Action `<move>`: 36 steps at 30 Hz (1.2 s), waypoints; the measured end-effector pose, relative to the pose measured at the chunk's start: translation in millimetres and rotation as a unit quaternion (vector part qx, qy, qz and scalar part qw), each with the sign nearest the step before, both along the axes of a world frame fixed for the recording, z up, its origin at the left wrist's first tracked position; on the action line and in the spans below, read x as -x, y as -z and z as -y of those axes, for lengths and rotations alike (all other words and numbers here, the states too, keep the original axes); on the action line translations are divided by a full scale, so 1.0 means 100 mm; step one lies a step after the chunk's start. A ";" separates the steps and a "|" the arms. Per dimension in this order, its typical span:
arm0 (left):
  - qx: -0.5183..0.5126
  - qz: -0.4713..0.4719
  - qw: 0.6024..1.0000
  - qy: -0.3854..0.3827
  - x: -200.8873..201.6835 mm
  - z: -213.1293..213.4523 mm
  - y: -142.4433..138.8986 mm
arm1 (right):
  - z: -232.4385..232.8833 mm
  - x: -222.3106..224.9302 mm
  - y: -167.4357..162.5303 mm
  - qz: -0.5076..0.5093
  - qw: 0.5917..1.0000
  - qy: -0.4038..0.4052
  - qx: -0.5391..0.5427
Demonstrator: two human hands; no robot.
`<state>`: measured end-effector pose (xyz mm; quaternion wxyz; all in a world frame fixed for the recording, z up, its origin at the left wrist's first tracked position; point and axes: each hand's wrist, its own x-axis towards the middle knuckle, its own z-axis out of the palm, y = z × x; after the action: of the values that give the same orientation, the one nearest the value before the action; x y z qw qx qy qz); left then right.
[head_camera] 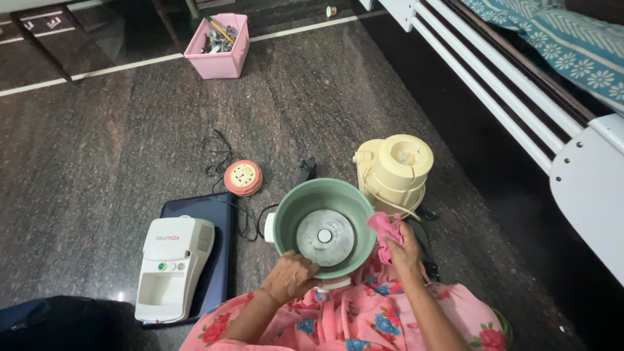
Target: The person sits on the floor and wipes the inside and outside of a mixer grinder jar with a pink cloth. They then wipe the power cord and adapter, wind the cord around a round extension board, and place the board into the jar.
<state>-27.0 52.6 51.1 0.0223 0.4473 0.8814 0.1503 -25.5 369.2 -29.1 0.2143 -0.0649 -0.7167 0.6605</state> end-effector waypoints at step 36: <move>-0.211 0.153 0.907 -0.331 0.63 -0.98 -0.13 | 0.37 1.44 -0.90 0.096 0.913 -0.041 -0.393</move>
<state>-90.2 150.7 63.7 0.0111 0.0956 0.9124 0.3978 -169.5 332.7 60.4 0.1248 -0.0090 -0.9377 0.3241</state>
